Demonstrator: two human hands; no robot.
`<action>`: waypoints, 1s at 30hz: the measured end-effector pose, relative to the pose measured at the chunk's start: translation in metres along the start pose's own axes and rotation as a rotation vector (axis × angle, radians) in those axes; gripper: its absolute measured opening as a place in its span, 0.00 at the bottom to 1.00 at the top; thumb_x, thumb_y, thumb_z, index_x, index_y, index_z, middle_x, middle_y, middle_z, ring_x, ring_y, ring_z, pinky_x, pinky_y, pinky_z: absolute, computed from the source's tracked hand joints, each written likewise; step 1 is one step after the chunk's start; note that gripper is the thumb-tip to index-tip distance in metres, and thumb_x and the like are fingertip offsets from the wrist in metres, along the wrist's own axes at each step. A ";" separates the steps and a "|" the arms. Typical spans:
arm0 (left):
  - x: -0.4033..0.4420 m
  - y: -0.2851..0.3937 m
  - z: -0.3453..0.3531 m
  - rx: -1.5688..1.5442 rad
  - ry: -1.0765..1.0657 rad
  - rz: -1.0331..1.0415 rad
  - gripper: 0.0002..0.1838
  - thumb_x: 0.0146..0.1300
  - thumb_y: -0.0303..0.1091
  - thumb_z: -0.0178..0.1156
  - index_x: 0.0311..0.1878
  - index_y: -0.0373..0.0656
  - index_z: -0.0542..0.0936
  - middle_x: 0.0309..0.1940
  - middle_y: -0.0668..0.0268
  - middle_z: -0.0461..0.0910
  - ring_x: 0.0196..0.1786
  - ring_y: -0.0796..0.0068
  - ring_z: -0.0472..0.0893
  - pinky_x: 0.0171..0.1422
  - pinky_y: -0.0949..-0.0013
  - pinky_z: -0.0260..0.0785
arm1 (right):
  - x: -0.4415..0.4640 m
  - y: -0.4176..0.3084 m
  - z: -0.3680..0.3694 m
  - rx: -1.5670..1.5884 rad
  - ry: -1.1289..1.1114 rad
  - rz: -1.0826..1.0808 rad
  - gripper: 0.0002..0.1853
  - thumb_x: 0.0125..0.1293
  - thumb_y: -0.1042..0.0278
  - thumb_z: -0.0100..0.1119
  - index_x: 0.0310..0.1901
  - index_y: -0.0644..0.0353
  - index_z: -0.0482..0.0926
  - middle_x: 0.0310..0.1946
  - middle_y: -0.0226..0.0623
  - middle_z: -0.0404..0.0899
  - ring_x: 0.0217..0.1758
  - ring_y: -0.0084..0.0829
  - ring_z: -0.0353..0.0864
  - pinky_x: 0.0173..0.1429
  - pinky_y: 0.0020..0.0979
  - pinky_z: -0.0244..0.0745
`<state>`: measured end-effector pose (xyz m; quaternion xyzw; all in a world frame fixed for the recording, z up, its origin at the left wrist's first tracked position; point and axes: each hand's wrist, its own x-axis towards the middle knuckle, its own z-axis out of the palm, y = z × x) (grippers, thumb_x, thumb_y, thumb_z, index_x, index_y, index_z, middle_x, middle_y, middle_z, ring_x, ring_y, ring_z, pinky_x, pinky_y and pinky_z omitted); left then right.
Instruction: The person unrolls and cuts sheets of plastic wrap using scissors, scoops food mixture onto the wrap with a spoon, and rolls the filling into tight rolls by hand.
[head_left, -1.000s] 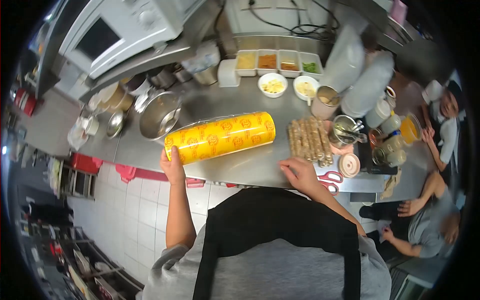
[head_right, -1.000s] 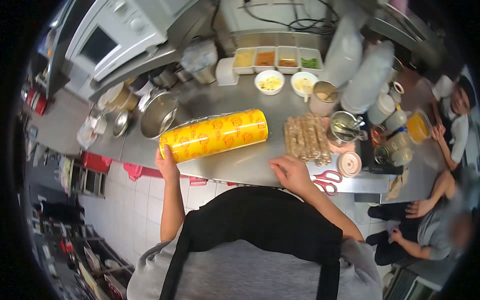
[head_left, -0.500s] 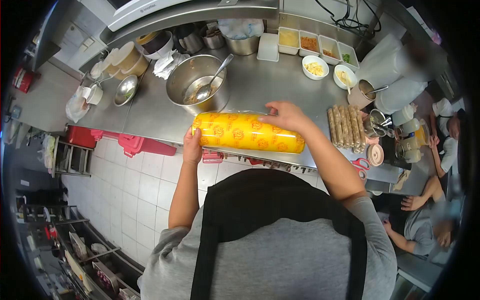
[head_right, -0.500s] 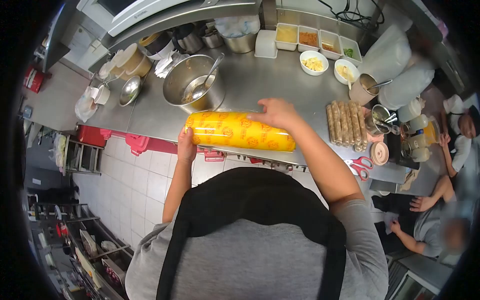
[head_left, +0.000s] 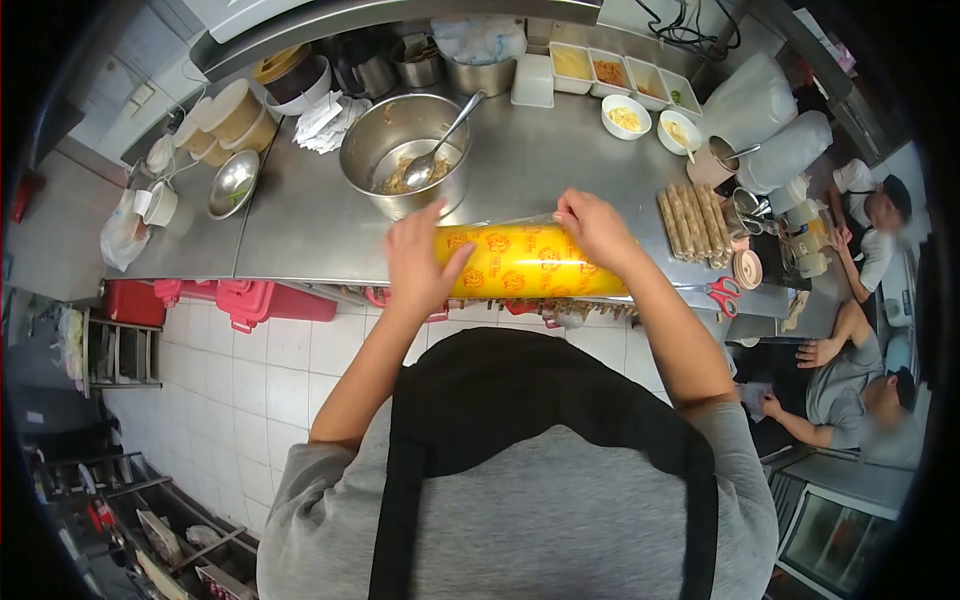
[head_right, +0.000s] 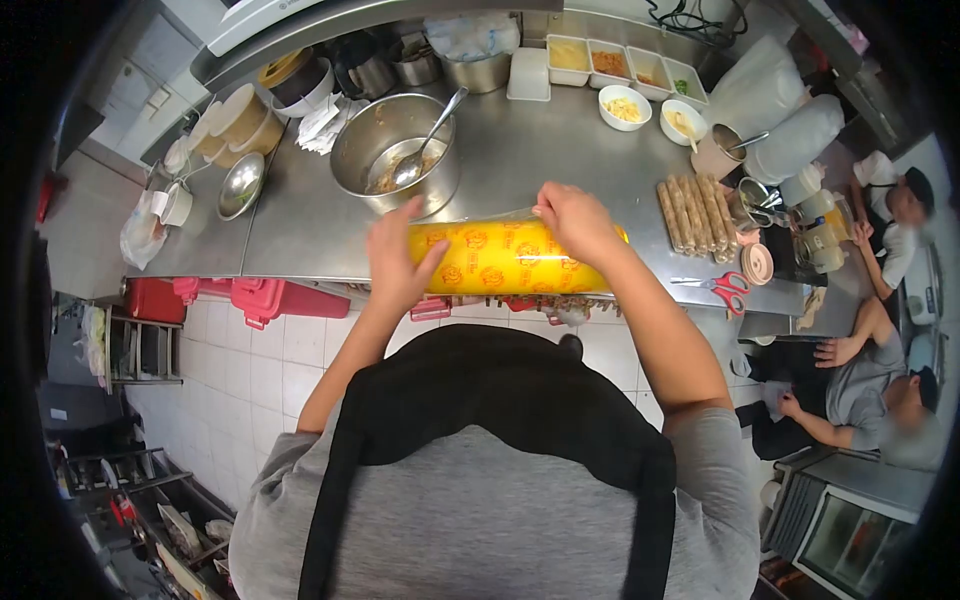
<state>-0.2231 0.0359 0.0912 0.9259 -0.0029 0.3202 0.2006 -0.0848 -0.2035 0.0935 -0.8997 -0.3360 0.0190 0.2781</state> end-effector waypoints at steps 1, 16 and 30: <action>0.008 0.000 0.004 0.010 -0.130 -0.029 0.21 0.59 0.40 0.65 0.54 0.44 0.76 0.44 0.61 0.79 0.51 0.60 0.76 0.56 0.58 0.66 | -0.001 -0.002 -0.001 -0.049 0.021 -0.042 0.10 0.67 0.61 0.57 0.37 0.58 0.72 0.34 0.43 0.79 0.42 0.49 0.77 0.47 0.45 0.71; 0.041 -0.001 0.042 -0.217 -0.134 0.015 0.08 0.65 0.34 0.61 0.35 0.41 0.75 0.26 0.59 0.79 0.28 0.55 0.79 0.33 0.61 0.72 | -0.004 0.022 -0.034 0.161 -0.015 -0.035 0.11 0.63 0.59 0.65 0.35 0.58 0.77 0.21 0.40 0.77 0.22 0.40 0.74 0.28 0.36 0.68; -0.028 -0.042 0.035 -0.876 -0.221 -0.274 0.05 0.70 0.30 0.57 0.41 0.38 0.77 0.45 0.63 0.78 0.50 0.72 0.76 0.60 0.67 0.67 | -0.102 0.085 0.012 1.355 0.212 0.446 0.07 0.71 0.67 0.55 0.43 0.61 0.77 0.40 0.37 0.82 0.43 0.30 0.81 0.52 0.31 0.76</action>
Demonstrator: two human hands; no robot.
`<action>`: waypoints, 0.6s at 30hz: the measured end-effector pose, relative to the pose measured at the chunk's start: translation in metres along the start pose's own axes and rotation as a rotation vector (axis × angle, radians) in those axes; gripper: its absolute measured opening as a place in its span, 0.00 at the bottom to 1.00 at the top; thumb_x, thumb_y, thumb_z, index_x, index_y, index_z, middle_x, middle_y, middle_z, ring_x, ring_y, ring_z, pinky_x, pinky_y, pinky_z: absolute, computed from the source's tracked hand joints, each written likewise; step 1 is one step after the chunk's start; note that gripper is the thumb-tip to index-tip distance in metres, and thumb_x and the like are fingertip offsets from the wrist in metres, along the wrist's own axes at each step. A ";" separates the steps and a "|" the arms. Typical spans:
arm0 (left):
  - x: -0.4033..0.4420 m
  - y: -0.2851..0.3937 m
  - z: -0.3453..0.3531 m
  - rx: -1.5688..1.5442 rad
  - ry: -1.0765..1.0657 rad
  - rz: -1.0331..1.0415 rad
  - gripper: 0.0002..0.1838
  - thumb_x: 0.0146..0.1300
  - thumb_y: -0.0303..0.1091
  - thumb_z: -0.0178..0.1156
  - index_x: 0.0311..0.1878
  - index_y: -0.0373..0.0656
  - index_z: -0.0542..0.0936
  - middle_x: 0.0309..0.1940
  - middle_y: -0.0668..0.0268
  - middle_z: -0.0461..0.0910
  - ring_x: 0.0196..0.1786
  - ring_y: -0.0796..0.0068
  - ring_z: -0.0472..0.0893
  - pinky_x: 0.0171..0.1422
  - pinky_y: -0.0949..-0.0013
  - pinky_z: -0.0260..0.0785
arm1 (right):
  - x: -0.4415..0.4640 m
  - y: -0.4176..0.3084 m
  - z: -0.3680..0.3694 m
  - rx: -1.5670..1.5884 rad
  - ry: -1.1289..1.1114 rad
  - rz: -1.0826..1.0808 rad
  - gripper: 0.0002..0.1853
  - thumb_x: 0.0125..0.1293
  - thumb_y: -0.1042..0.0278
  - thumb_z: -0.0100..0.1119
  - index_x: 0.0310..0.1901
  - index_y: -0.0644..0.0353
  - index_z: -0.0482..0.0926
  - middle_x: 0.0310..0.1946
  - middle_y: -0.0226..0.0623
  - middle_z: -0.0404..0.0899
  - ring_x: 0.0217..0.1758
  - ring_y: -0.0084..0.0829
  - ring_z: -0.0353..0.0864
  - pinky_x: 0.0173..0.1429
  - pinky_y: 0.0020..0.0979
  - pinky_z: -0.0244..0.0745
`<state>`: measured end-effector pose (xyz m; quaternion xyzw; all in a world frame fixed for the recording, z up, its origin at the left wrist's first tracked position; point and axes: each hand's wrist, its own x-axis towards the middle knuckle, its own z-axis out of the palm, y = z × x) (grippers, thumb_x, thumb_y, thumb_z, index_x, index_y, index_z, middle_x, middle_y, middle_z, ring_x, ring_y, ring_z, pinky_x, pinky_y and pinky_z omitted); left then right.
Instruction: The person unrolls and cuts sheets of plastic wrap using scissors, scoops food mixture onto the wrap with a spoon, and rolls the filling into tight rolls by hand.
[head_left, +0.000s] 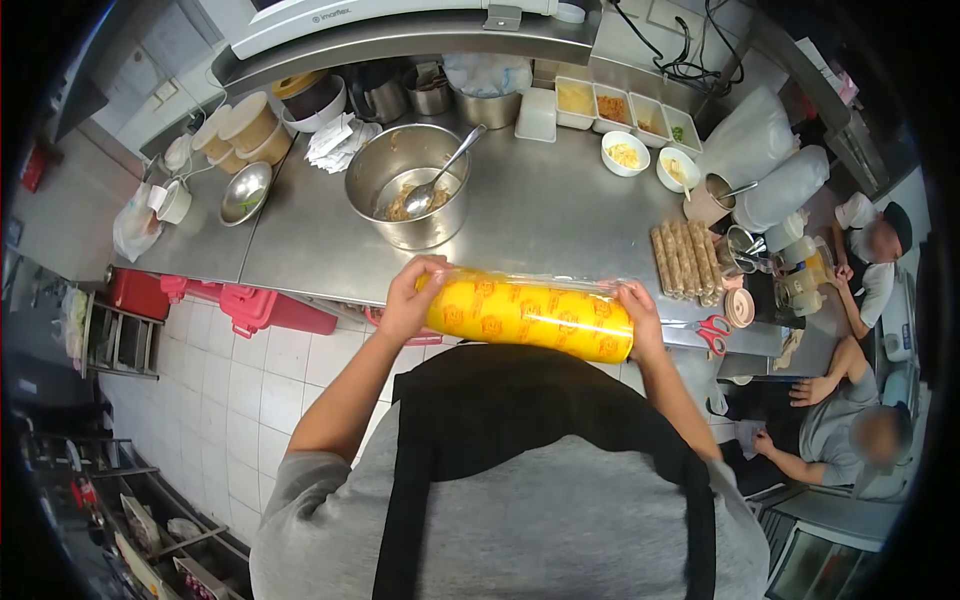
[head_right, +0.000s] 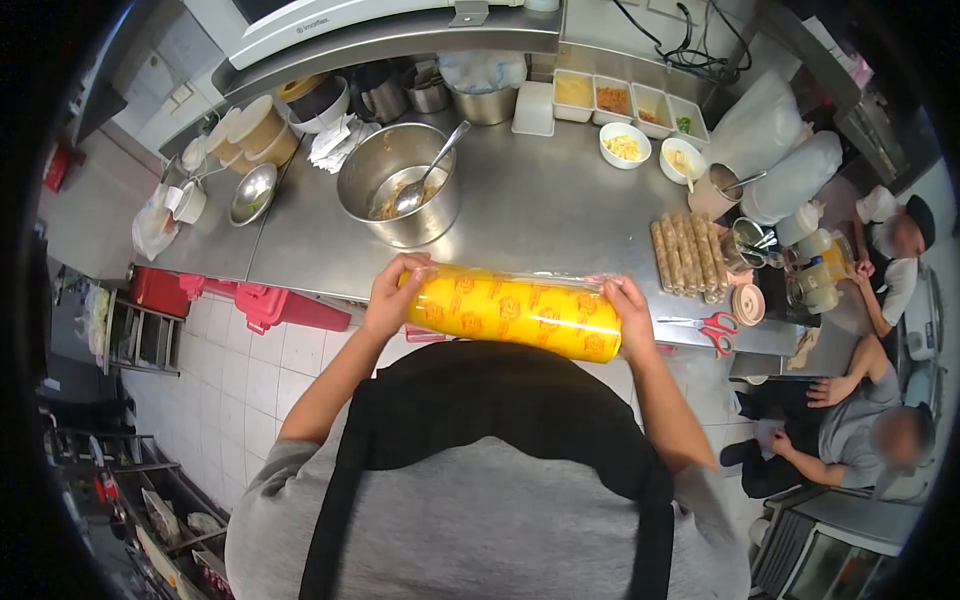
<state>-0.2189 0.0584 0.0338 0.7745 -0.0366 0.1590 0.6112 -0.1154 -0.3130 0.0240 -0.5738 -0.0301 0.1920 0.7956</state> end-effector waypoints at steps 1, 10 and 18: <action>-0.008 0.003 0.007 -0.059 0.040 -0.088 0.05 0.70 0.30 0.56 0.41 0.39 0.76 0.44 0.64 0.78 0.51 0.74 0.76 0.60 0.68 0.68 | -0.004 0.005 -0.005 0.114 0.023 -0.014 0.06 0.70 0.67 0.55 0.41 0.61 0.77 0.40 0.38 0.82 0.43 0.30 0.81 0.51 0.32 0.77; -0.021 0.021 0.035 -0.176 0.066 -0.421 0.04 0.71 0.29 0.56 0.40 0.41 0.76 0.35 0.72 0.76 0.40 0.84 0.73 0.49 0.77 0.67 | -0.018 0.000 -0.025 -0.060 0.119 0.072 0.06 0.70 0.69 0.57 0.37 0.61 0.77 0.34 0.35 0.82 0.36 0.26 0.80 0.47 0.28 0.77; -0.025 0.014 0.050 -0.238 0.098 -0.471 0.04 0.71 0.30 0.55 0.40 0.40 0.75 0.32 0.73 0.76 0.38 0.85 0.73 0.46 0.78 0.67 | -0.024 -0.003 -0.031 -0.141 0.138 0.057 0.06 0.71 0.68 0.55 0.36 0.59 0.77 0.33 0.31 0.81 0.37 0.21 0.78 0.46 0.25 0.73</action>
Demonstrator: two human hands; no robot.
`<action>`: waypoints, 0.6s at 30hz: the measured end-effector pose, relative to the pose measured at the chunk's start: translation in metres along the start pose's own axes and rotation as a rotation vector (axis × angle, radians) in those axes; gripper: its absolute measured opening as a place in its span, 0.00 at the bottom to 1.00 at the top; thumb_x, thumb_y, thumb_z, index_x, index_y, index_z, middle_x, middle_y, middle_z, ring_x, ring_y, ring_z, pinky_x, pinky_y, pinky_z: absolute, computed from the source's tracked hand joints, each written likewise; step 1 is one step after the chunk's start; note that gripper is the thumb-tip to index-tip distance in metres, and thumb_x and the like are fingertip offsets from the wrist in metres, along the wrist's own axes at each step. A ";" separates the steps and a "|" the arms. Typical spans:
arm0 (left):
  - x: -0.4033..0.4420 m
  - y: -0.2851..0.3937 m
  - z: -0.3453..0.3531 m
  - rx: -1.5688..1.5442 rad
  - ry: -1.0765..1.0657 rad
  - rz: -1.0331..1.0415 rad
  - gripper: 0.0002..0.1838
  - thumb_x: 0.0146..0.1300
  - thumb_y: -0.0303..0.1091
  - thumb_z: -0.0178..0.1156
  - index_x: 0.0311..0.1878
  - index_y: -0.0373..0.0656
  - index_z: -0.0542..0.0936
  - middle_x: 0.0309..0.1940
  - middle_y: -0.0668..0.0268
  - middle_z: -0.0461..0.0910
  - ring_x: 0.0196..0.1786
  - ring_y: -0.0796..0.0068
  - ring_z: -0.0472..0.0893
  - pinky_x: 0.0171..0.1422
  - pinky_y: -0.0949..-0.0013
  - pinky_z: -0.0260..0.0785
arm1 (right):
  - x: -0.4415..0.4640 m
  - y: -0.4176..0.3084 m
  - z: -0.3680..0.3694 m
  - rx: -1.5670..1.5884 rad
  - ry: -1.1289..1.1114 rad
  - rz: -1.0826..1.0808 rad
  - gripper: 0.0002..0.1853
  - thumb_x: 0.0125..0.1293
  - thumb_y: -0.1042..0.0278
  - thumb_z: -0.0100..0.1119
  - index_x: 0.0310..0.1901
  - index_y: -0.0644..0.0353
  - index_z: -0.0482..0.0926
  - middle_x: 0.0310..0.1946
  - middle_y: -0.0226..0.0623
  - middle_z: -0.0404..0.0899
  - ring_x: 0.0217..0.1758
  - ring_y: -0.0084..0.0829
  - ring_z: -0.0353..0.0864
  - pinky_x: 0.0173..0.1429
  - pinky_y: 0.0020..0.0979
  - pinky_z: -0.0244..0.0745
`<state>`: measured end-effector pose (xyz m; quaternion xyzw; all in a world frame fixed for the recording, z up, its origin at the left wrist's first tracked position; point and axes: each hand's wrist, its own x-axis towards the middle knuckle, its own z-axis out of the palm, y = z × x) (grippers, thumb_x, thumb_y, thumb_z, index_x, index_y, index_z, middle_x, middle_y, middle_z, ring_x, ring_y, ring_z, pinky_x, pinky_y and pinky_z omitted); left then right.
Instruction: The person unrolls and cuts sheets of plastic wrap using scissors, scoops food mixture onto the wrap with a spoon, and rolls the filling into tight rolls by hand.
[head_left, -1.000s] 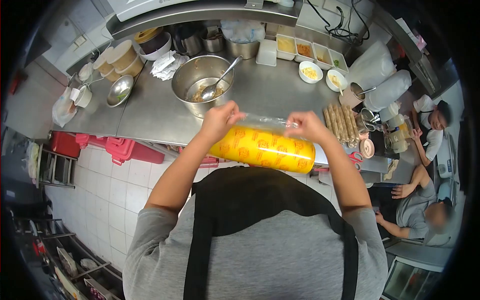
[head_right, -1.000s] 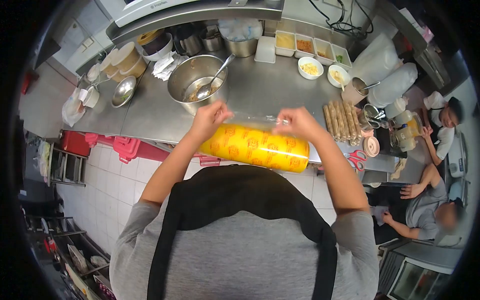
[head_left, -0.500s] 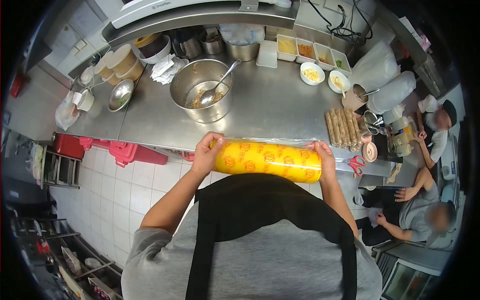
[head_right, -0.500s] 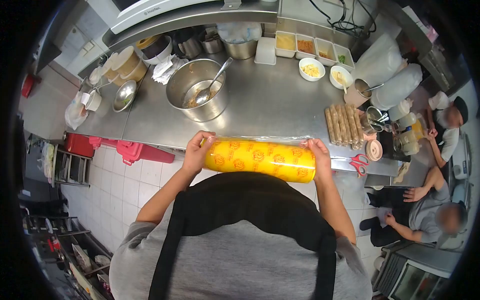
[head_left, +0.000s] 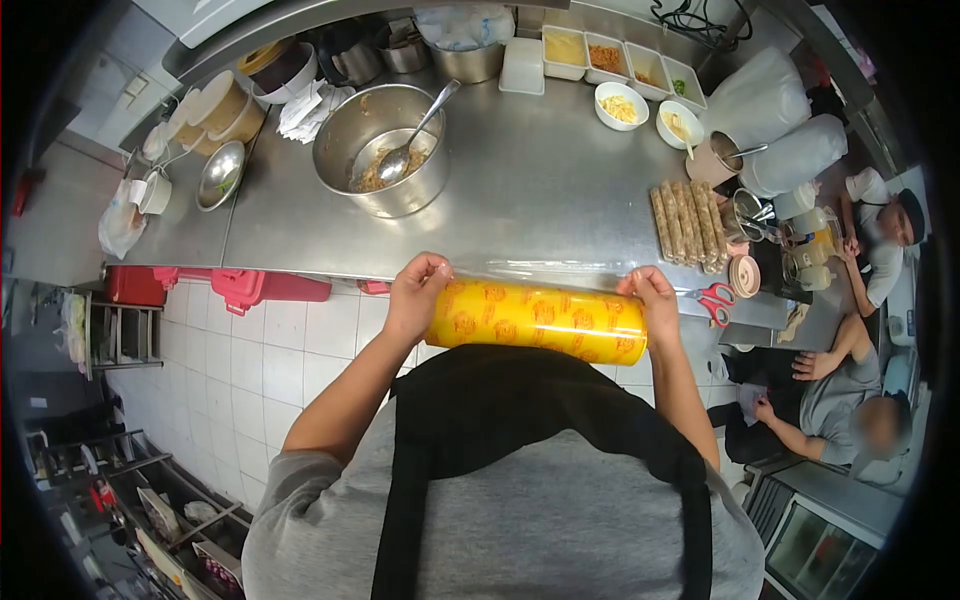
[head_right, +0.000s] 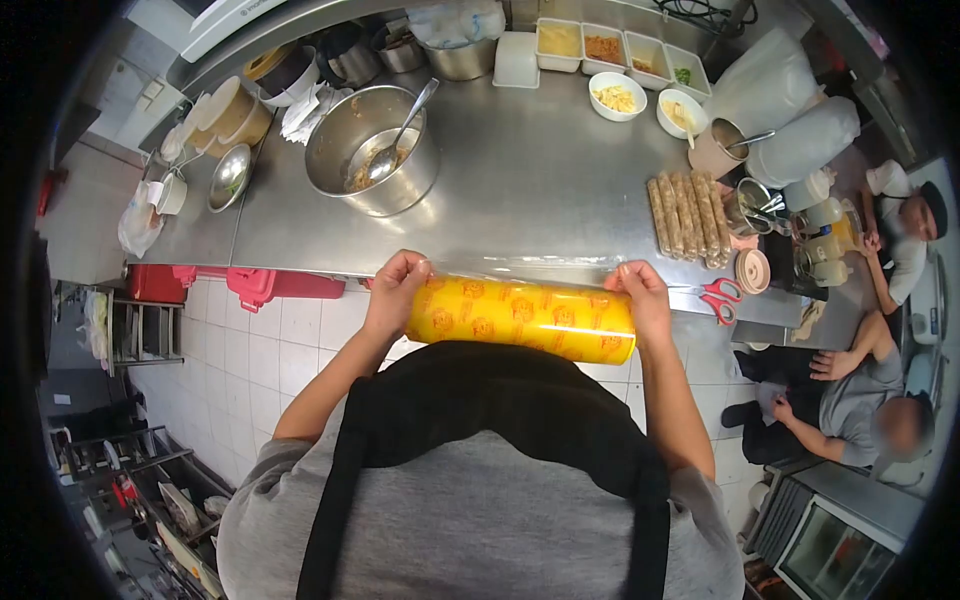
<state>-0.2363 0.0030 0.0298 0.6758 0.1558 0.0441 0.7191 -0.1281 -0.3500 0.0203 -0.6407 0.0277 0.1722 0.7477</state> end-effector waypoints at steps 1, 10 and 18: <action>0.001 -0.002 0.001 -0.008 0.006 -0.014 0.04 0.71 0.30 0.55 0.40 0.40 0.75 0.31 0.73 0.76 0.38 0.85 0.73 0.46 0.78 0.67 | 0.002 -0.003 -0.002 -0.027 -0.013 -0.013 0.06 0.71 0.67 0.55 0.36 0.58 0.77 0.33 0.31 0.81 0.38 0.21 0.78 0.46 0.25 0.72; 0.044 0.051 0.008 0.192 -0.006 0.263 0.06 0.69 0.31 0.59 0.38 0.39 0.79 0.34 0.71 0.80 0.39 0.83 0.76 0.50 0.75 0.67 | 0.032 -0.048 -0.002 -0.142 -0.004 -0.236 0.06 0.68 0.67 0.59 0.36 0.59 0.78 0.32 0.29 0.80 0.37 0.20 0.78 0.43 0.24 0.70; 0.085 0.124 0.026 0.806 0.283 0.674 0.05 0.63 0.33 0.63 0.36 0.42 0.81 0.28 0.63 0.78 0.34 0.69 0.79 0.37 0.64 0.71 | 0.066 -0.106 0.005 -0.523 0.222 -0.483 0.09 0.67 0.65 0.62 0.34 0.63 0.81 0.27 0.25 0.79 0.28 0.16 0.73 0.33 0.21 0.65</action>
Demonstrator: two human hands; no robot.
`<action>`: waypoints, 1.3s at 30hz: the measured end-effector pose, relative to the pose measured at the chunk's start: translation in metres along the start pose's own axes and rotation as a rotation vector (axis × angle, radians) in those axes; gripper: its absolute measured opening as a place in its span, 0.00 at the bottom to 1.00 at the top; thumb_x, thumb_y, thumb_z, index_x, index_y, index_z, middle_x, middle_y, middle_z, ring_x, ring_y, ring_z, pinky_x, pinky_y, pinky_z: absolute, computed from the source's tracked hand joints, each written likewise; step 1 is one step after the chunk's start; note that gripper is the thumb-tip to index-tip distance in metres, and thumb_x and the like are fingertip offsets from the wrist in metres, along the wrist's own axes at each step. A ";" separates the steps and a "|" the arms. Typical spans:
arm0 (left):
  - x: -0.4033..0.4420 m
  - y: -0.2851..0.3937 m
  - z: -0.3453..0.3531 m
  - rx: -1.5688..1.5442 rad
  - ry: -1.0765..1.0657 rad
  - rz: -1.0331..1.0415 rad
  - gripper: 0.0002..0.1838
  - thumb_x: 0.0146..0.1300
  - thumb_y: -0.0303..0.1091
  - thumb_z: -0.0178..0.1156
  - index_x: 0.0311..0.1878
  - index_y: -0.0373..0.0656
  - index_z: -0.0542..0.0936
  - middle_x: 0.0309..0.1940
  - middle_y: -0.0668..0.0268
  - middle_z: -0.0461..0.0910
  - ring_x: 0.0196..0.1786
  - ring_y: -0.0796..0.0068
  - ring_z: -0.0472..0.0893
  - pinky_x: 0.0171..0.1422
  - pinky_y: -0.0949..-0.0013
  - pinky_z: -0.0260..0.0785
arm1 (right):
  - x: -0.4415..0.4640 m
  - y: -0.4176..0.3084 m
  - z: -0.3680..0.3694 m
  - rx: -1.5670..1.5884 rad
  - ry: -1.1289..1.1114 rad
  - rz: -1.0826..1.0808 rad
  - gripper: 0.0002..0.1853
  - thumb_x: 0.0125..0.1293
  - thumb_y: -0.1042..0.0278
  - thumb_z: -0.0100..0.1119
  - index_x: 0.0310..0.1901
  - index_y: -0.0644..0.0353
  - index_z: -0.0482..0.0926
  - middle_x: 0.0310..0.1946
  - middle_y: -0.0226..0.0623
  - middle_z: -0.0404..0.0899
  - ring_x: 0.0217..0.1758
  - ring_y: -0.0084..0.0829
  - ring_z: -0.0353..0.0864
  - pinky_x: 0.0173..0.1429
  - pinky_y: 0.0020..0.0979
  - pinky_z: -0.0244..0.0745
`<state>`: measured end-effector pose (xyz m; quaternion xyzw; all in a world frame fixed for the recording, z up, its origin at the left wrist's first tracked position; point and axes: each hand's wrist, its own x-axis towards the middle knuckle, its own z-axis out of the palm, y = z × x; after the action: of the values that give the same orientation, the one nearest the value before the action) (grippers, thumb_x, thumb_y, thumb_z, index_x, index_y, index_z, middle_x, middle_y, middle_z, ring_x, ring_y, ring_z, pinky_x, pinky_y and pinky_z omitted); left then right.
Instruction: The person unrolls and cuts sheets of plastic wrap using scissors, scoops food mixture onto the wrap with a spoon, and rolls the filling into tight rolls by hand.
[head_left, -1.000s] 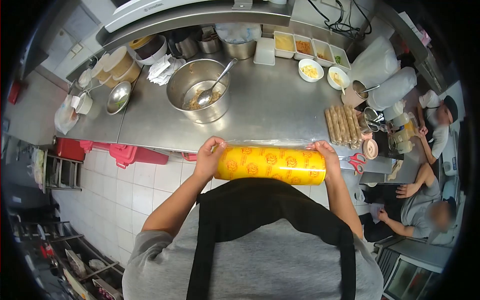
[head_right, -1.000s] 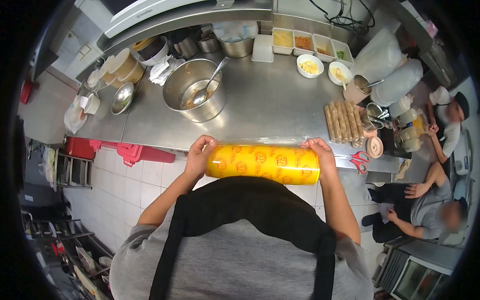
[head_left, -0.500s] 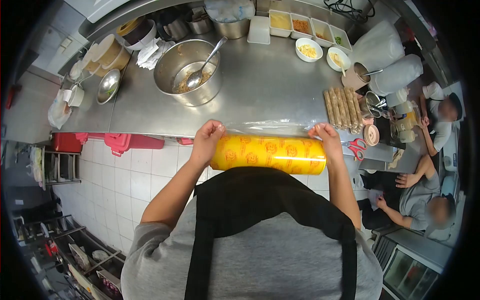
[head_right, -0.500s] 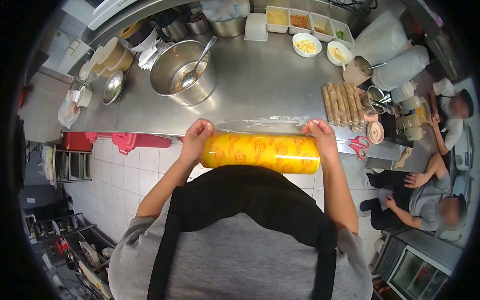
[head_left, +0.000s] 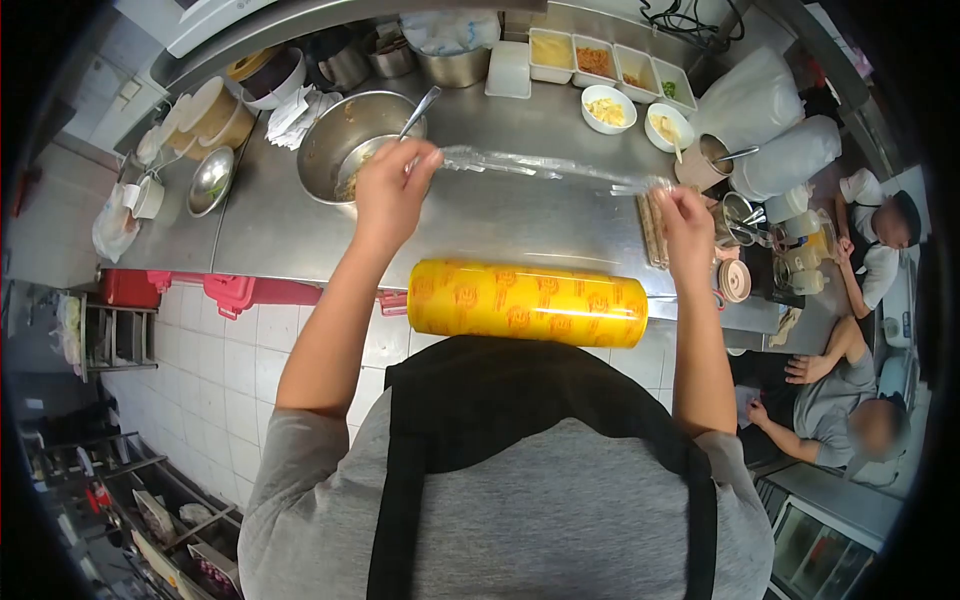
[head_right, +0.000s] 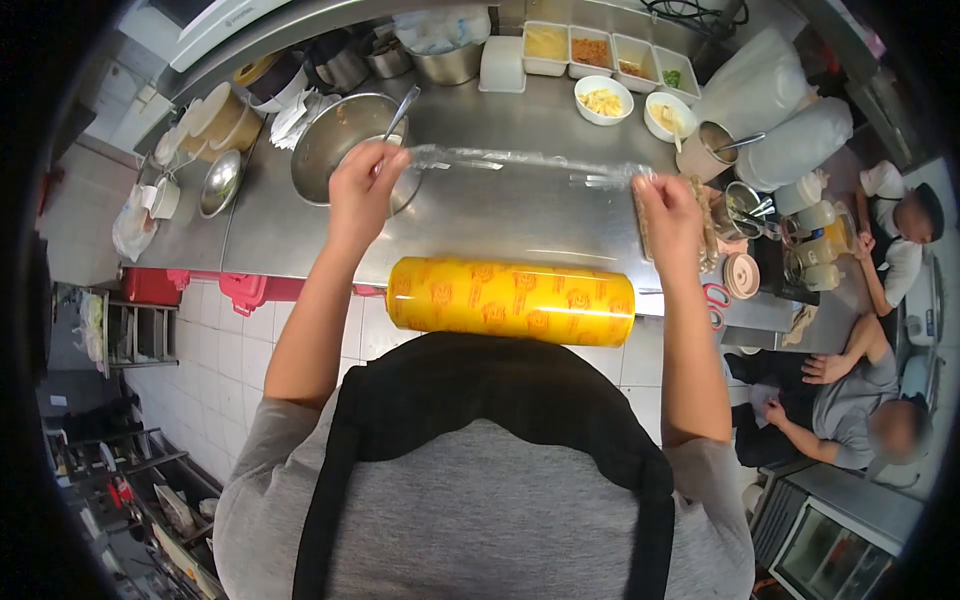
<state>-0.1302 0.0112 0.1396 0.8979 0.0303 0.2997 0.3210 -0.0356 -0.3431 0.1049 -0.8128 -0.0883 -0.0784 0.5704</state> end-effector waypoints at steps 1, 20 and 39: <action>0.014 0.003 0.008 0.061 0.013 0.042 0.05 0.63 0.33 0.62 0.36 0.42 0.80 0.28 0.61 0.77 0.35 0.66 0.80 0.36 0.62 0.72 | 0.018 0.008 0.006 0.026 0.014 -0.004 0.09 0.67 0.65 0.62 0.34 0.63 0.81 0.26 0.26 0.79 0.28 0.17 0.73 0.33 0.22 0.65; 0.067 -0.114 0.174 0.652 -0.411 0.049 0.07 0.65 0.32 0.52 0.45 0.46 0.71 0.44 0.59 0.76 0.47 0.56 0.80 0.45 0.53 0.78 | 0.111 0.085 0.088 -0.976 -0.260 0.139 0.12 0.71 0.56 0.48 0.48 0.53 0.74 0.47 0.45 0.81 0.49 0.47 0.82 0.51 0.48 0.76; 0.088 -0.111 0.188 0.844 -0.451 -0.030 0.11 0.66 0.31 0.52 0.51 0.52 0.69 0.46 0.62 0.71 0.50 0.58 0.78 0.41 0.57 0.79 | 0.139 0.104 0.098 -0.860 -0.316 0.041 0.09 0.61 0.72 0.52 0.39 0.49 0.80 0.50 0.45 0.77 0.47 0.48 0.82 0.51 0.45 0.77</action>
<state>0.0622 0.0165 0.0039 0.9919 0.0920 0.0540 -0.0688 0.1262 -0.2776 0.0088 -0.9793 -0.1177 0.0285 0.1623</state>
